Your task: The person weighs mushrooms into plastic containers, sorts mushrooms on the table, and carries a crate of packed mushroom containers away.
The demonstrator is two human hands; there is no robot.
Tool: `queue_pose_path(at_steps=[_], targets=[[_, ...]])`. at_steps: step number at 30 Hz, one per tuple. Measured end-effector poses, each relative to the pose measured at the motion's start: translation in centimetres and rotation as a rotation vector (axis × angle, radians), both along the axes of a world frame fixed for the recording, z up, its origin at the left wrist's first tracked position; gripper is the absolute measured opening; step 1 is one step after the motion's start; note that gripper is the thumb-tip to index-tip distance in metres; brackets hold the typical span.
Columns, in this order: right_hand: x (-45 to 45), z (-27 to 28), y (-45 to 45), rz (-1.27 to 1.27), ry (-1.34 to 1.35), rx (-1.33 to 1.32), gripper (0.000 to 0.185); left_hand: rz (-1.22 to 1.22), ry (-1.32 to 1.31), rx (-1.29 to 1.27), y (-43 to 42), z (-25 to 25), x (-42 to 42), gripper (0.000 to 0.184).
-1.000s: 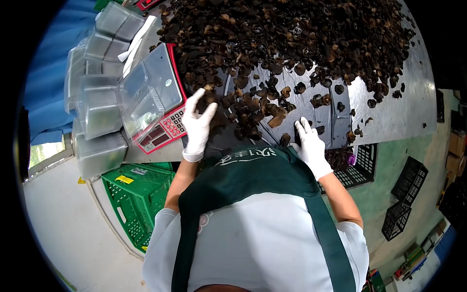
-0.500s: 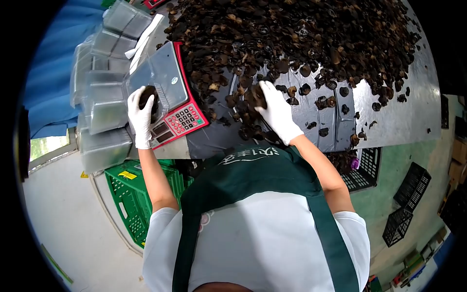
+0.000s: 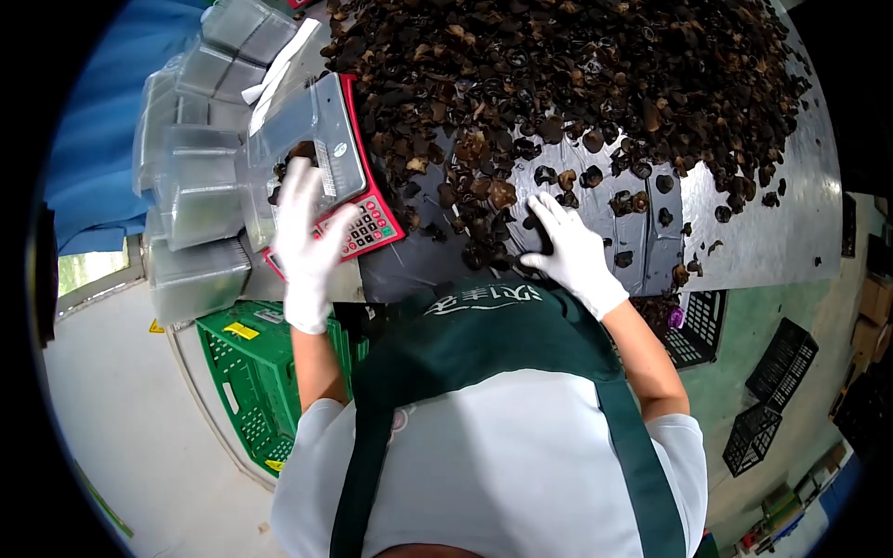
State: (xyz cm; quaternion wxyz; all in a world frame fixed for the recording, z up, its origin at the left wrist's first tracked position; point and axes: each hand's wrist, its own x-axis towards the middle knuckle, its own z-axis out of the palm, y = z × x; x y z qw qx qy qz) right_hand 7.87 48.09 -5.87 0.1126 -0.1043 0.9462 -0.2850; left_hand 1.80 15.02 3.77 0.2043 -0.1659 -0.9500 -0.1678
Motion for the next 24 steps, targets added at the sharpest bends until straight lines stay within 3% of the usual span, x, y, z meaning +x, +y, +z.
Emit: queue_pose_path(at_steps=[2, 4, 6, 11, 14, 16, 18, 22, 24], targets=[[1.8, -1.4, 0.4, 0.025, -0.113, 0.065, 0.101, -0.131, -0.367, 0.124, 3.4, -2.0, 2.1, 0.075], [3.1, -3.5, 0.0, 0.048, -0.126, 0.068, 0.104, -0.288, -0.574, -0.014, 5.7, -6.3, 3.0, 0.096], [2.6, -3.4, -0.8, 0.043, -0.143, 0.055, 0.106, -0.284, -0.67, -0.167, 7.6, -10.0, 4.4, 0.112], [0.7, -4.7, -3.0, -0.016, 0.004, -0.163, 0.088, -0.196, -0.563, -0.145, 10.2, -12.4, 2.4, 0.121], [-1.4, -6.3, -3.7, -0.167, 0.171, -0.269, 0.084, -0.16, -0.529, -0.1, 10.8, -12.9, 0.9, 0.12], [-2.9, -5.2, -3.7, -0.316, 0.013, -0.351, 0.08, -0.184, -0.488, -0.005, 11.0, -12.9, 0.3, 0.116], [-3.3, -5.8, -3.6, -0.302, 0.114, -0.344, 0.073, -0.223, -0.491, 0.005, 11.5, -12.8, 0.1, 0.111], [-1.8, -5.2, -2.9, -0.057, 0.069, -0.357, 0.06, -0.376, -0.34, 0.016, 12.2, -13.7, 1.6, 0.091], [-0.9, -4.0, -2.2, -0.119, -0.281, -0.446, 0.059, -0.399, -0.256, -0.007, 12.3, -13.7, 2.6, 0.079]])
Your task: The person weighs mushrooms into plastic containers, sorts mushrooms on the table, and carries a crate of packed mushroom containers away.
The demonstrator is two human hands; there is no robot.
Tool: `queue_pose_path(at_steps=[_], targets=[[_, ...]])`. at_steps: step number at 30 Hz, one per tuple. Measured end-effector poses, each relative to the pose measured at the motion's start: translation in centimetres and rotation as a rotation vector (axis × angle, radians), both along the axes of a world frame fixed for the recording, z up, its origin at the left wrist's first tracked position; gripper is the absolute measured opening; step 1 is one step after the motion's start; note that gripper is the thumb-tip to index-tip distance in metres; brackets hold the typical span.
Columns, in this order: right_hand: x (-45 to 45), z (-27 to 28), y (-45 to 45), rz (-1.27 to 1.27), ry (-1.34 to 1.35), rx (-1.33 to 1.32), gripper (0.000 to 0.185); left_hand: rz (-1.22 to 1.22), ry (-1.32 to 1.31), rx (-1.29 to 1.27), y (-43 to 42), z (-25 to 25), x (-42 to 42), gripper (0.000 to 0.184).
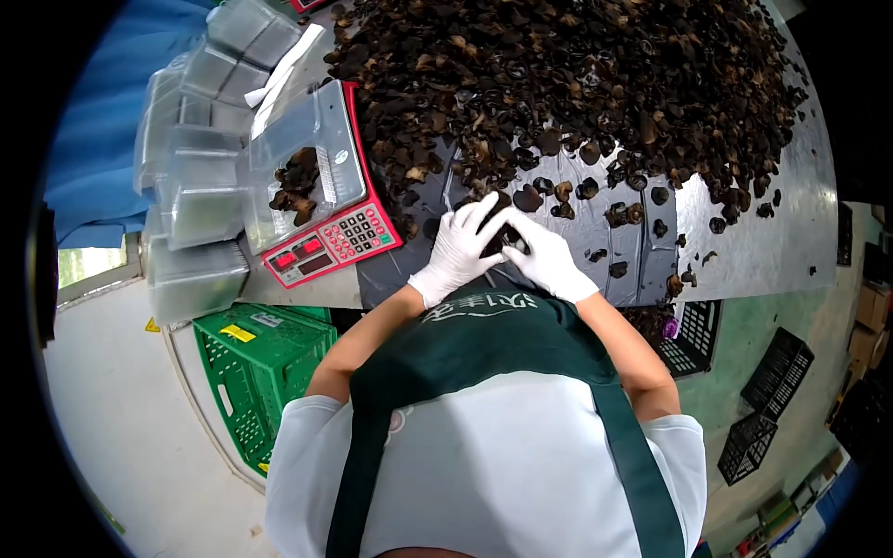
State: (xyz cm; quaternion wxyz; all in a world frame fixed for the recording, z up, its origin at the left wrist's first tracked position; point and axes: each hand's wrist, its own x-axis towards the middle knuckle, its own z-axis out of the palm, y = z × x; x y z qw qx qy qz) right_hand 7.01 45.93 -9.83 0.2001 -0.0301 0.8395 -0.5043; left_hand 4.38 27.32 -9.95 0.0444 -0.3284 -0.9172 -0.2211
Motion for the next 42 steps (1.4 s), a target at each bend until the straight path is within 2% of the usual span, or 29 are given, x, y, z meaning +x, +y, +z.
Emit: queue_pose_path(at_steps=[1, 6, 8, 9, 11, 14, 16, 18, 19, 22, 23, 24, 26, 27, 28, 30, 31, 32, 34, 36, 37, 38, 39, 40, 41, 42], targets=[[0.7, -0.2, 0.3, -0.006, 0.113, -0.004, 0.058, -0.034, 0.022, -0.026, -0.1, -0.1, 0.1, 0.076], [2.7, -0.8, 1.9, -0.037, 0.174, 0.066, 0.048, -0.147, 0.179, -0.147, -0.1, -1.5, -0.5, 0.051], [2.5, -1.4, 2.3, -0.099, 0.428, 0.172, 0.041, -0.134, 0.222, -0.046, 0.0, -1.8, -1.3, 0.048], [1.9, -0.6, 2.2, -0.152, 0.422, 0.168, 0.035, -0.113, 0.25, 0.007, 0.0, -1.6, -1.9, 0.045], [0.2, -0.1, 2.1, -0.221, 0.473, 0.148, 0.033, -0.061, 0.134, 0.158, -0.4, -0.5, -2.3, 0.039], [-2.9, 0.5, 1.5, -0.21, 0.547, 0.198, 0.029, 0.073, -0.034, 0.483, -1.4, 2.3, -2.7, 0.028], [-4.5, 0.3, 0.6, -0.152, 0.596, 0.239, 0.029, 0.219, -0.112, 0.598, -2.8, 5.4, -2.8, 0.025], [-5.1, 0.7, -1.0, -0.166, 0.482, 0.347, 0.035, 0.356, -0.07, 0.566, -5.4, 7.9, -3.3, 0.024], [-5.3, -0.1, -1.8, -0.183, 0.551, 0.384, 0.04, 0.421, -0.008, 0.578, -6.5, 9.5, -3.6, 0.023], [-5.5, 0.1, -3.1, -0.076, 0.412, 0.525, 0.031, 0.63, 0.137, 0.697, -11.4, 11.2, -5.1, 0.023], [-5.5, 0.0, -3.1, -0.071, 0.414, 0.523, 0.031, 0.68, 0.256, 0.643, -12.7, 12.1, -5.7, 0.023], [-5.4, -0.2, -3.0, -0.091, 0.411, 0.461, 0.027, 0.729, 0.373, 0.585, -14.2, 12.9, -6.2, 0.023], [-5.3, -0.7, -2.3, -0.137, 0.403, 0.339, 0.019, 0.81, 0.427, 0.569, -18.7, 11.7, -7.6, 0.023], [-5.5, -0.7, -1.6, -0.171, 0.496, 0.195, 0.011, 0.865, 0.328, 0.517, -19.6, 11.9, -7.9, 0.024], [-5.7, -0.8, -0.8, -0.198, 0.317, -0.066, 0.007, 0.864, 0.329, 0.518, -20.7, 11.8, -7.9, 0.024], [-7.0, -1.8, 0.5, -0.326, -0.076, -0.595, 0.008, 0.757, 0.212, 0.049, -22.4, 10.7, -8.3, 0.03], [-7.8, 0.2, 1.2, -0.326, -0.191, -0.642, 0.012, 0.802, 0.079, 0.032, -22.5, 10.4, -8.2, 0.036], [-8.6, 2.1, 1.2, -0.393, -0.163, -0.679, 0.013, 0.805, 0.057, 0.027, -22.7, 10.2, -8.1, 0.04], [-10.3, 3.3, 1.2, -0.412, -0.24, -0.611, 0.013, 0.868, 0.133, -0.1, -20.4, 12.4, -7.4, 0.046], [-11.8, 3.5, 0.1, -0.32, -0.111, -0.391, 0.033, 0.866, 0.209, -0.119, -18.6, 13.8, -6.9, 0.048], [-12.6, 1.7, -0.6, -0.227, 0.2, -0.22, 0.037, 0.862, 0.288, -0.138, -17.7, 14.3, -6.8, 0.05], [-13.1, 0.0, -1.5, -0.13, 0.508, -0.045, 0.041, 0.861, 0.329, -0.087, -16.9, 14.5, -6.7, 0.045], [-13.1, 0.6, -2.4, -0.017, 0.574, 0.219, 0.04, 0.787, 0.374, -0.035, -16.0, 14.5, -6.5, 0.041], [-13.0, 1.0, -3.2, 0.108, 0.525, 0.418, 0.037, 0.711, 0.419, 0.018, -14.9, 14.4, -6.3, 0.038], [-13.2, -0.2, -3.4, 0.15, 0.548, 0.448, 0.036, 0.615, 0.39, 0.111, -13.4, 14.2, -6.1, 0.033], [-13.4, -1.5, -3.6, 0.192, 0.572, 0.478, 0.034, 0.559, 0.209, 0.244, -11.4, 14.5, -5.3, 0.03]])
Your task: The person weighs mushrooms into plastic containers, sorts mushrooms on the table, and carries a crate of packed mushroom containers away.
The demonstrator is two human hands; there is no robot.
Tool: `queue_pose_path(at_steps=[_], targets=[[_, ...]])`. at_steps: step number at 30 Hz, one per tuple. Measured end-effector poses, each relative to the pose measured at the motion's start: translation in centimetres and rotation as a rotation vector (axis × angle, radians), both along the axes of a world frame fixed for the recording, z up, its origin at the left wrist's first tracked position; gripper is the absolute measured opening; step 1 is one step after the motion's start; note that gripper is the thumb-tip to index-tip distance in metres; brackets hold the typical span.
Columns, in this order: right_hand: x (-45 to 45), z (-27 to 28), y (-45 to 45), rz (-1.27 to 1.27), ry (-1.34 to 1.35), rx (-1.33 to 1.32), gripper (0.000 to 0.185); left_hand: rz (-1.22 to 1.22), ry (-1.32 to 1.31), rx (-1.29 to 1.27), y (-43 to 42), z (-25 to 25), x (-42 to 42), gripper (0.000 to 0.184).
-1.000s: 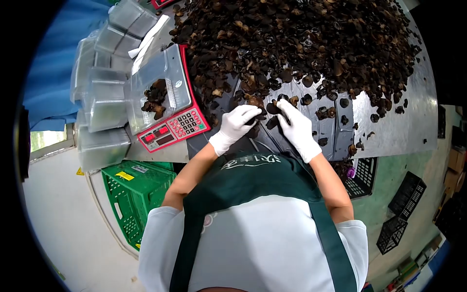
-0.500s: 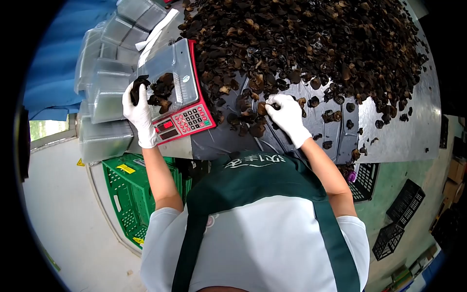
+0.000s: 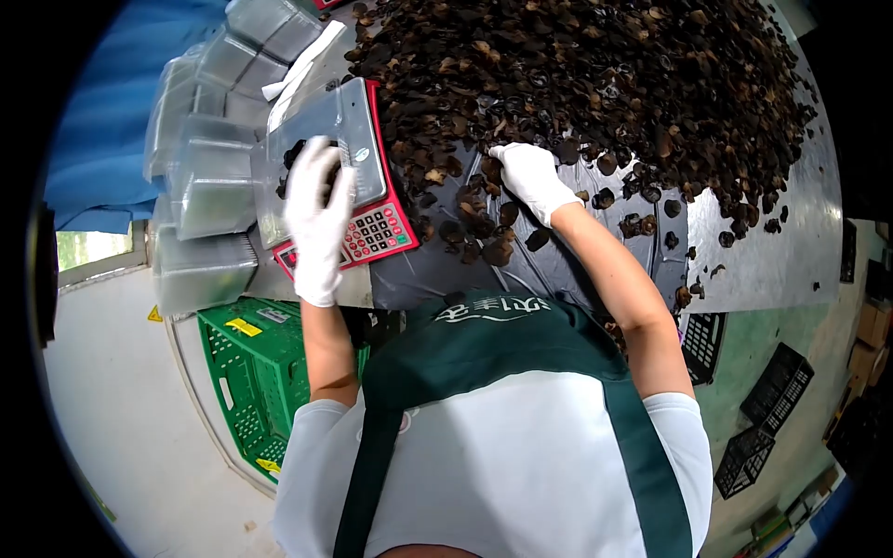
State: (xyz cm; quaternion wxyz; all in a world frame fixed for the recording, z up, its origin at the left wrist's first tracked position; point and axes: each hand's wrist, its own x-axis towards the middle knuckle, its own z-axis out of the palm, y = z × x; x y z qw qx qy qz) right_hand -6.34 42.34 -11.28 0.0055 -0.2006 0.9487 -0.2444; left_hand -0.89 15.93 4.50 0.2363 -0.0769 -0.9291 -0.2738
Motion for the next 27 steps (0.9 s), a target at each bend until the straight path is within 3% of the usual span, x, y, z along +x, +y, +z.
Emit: queue_pose_path(at_steps=[2, 4, 5, 8, 9, 10, 11, 13, 14, 16, 18, 19, 20, 21, 23, 25, 26, 27], targets=[[0.3, 1.4, 0.4, -0.074, 0.032, -0.049, 0.023, -0.079, -0.151, 0.161, 2.2, -2.0, 0.6, 0.028], [1.6, 3.2, 2.1, -0.149, -0.003, -0.265, 0.02, -0.199, -0.198, 0.084, 3.6, -4.5, 1.2, 0.029], [2.8, 5.1, 3.3, -0.184, -0.106, -0.443, 0.021, -0.239, -0.246, 0.139, 4.3, -5.9, 1.4, 0.029], [7.3, 9.0, 9.7, -0.254, -0.439, -0.531, 0.021, -0.263, -0.349, 0.18, 6.1, -9.6, 2.1, 0.028], [9.2, 9.9, 12.1, -0.231, -0.462, -0.513, 0.018, -0.256, -0.411, 0.143, 6.3, -10.5, 2.2, 0.039], [10.9, 10.6, 14.9, -0.153, -0.488, -0.433, 0.019, -0.265, -0.416, 0.146, 6.6, -10.7, 2.2, 0.039], [12.9, 11.8, 16.9, -0.209, -0.742, -0.488, 0.021, -0.225, -0.488, 0.046, 6.9, -10.8, 2.1, 0.048], [17.0, 11.6, 22.2, -0.032, -0.766, -0.24, 0.038, -0.204, -0.626, -0.089, 7.2, -11.7, 1.8, 0.07], [17.7, 12.9, 22.8, -0.133, -0.904, 0.044, 0.042, -0.214, -0.627, -0.09, 7.6, -11.7, 1.6, 0.07], [19.8, 11.8, 24.5, -0.212, -0.784, 0.165, 0.044, -0.188, -0.716, -0.108, 8.6, -11.5, 1.2, 0.073], [20.0, 10.2, 24.4, -0.447, -0.756, 0.061, 0.042, -0.203, -0.628, -0.163, 9.0, -12.7, 1.1, 0.066], [19.4, 9.5, 22.8, -0.357, -0.517, 0.109, 0.039, -0.261, -0.622, -0.053, 8.9, -13.5, 0.8, 0.058], [17.8, 10.2, 20.2, -0.427, -0.572, 0.124, 0.035, -0.317, -0.614, 0.059, 8.9, -14.3, 0.5, 0.051], [16.9, 9.2, 18.1, -0.421, -0.461, 0.075, 0.033, -0.34, -0.471, 0.132, 9.0, -15.0, 0.5, 0.031], [14.7, 8.0, 13.4, -0.414, -0.352, 0.025, 0.035, -0.344, -0.43, 0.232, 9.0, -15.2, 0.4, 0.025], [13.3, 4.9, 9.4, -0.356, -0.176, -0.053, 0.043, -0.344, -0.38, 0.379, 9.1, -14.2, 0.7, 0.017], [12.6, 4.5, 7.4, -0.357, -0.249, -0.058, 0.052, -0.342, -0.383, 0.378, 9.2, -13.3, 1.3, 0.017], [12.3, 3.4, 5.8, -0.283, -0.112, 0.012, 0.065, -0.367, -0.43, 0.392, 9.2, -12.6, 1.8, 0.019]])
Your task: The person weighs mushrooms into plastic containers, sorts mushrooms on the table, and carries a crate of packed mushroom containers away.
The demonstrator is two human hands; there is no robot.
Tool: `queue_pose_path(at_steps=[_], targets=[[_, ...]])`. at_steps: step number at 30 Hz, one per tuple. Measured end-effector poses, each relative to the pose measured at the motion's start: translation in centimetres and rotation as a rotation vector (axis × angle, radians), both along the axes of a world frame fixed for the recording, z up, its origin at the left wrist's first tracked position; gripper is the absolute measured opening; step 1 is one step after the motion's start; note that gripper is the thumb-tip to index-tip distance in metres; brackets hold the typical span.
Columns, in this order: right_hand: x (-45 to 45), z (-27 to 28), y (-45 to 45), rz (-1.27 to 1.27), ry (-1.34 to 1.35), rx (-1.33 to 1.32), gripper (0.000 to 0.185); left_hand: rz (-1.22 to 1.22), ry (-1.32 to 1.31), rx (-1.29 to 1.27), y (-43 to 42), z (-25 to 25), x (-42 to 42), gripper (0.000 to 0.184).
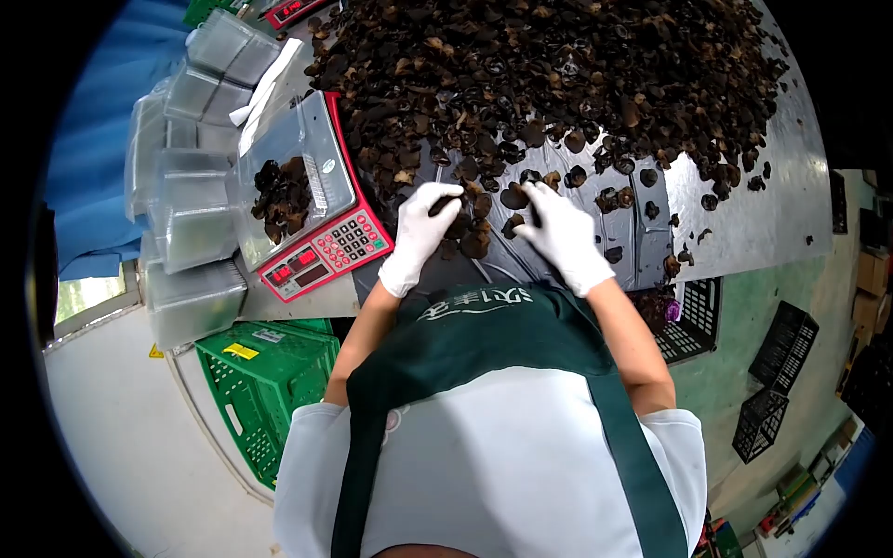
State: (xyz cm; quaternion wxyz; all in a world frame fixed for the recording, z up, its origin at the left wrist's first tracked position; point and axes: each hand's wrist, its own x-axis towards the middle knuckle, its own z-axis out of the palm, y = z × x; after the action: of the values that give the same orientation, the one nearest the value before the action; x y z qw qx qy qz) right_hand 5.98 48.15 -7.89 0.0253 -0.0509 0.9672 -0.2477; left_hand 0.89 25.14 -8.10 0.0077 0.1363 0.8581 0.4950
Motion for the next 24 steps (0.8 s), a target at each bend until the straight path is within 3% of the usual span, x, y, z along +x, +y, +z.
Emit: queue_pose_path(at_steps=[2, 3, 4, 6, 8, 12, 18, 21, 23, 24], targets=[[-0.5, -0.1, -2.8, 0.015, -0.098, 0.092, 0.067, -0.027, -0.049, -0.022, 0.0, -0.1, 1.4, 0.027], [-0.4, -0.7, -3.4, 0.041, -0.122, 0.148, 0.066, -0.092, -0.017, -0.202, -0.2, -0.5, 2.4, 0.054], [0.0, -1.3, -3.1, 0.079, -0.045, -0.033, 0.05, -0.12, -0.068, -0.409, 0.2, 0.7, 3.2, 0.069], [0.9, -2.2, -2.5, 0.1, -0.083, -0.041, 0.043, -0.209, -0.169, -0.722, 0.9, 1.3, 4.0, 0.104], [2.1, -2.5, -2.1, 0.1, -0.067, -0.1, 0.026, -0.175, -0.172, -0.742, 1.3, 0.6, 3.8, 0.104], [2.5, -3.1, -1.3, 0.008, 0.04, -0.33, 0.022, -0.131, -0.077, -0.718, 2.1, -0.4, 1.9, 0.105], [-5.3, -2.4, -0.9, -0.201, 0.217, -0.293, 0.034, -0.104, -0.083, -0.76, 3.3, -0.5, -2.3, 0.108], [-8.9, -2.8, -1.1, -0.246, 0.154, -0.129, 0.048, -0.171, -0.071, -0.764, 3.6, -1.1, -2.9, 0.083], [-9.2, -2.7, -1.1, -0.161, 0.097, -0.159, 0.04, -0.11, 0.124, -0.637, 3.5, -2.2, -2.1, 0.049], [-9.1, -2.9, -0.9, -0.133, 0.049, -0.207, 0.035, -0.105, 0.201, -0.581, 3.4, -2.6, -1.8, 0.04]])
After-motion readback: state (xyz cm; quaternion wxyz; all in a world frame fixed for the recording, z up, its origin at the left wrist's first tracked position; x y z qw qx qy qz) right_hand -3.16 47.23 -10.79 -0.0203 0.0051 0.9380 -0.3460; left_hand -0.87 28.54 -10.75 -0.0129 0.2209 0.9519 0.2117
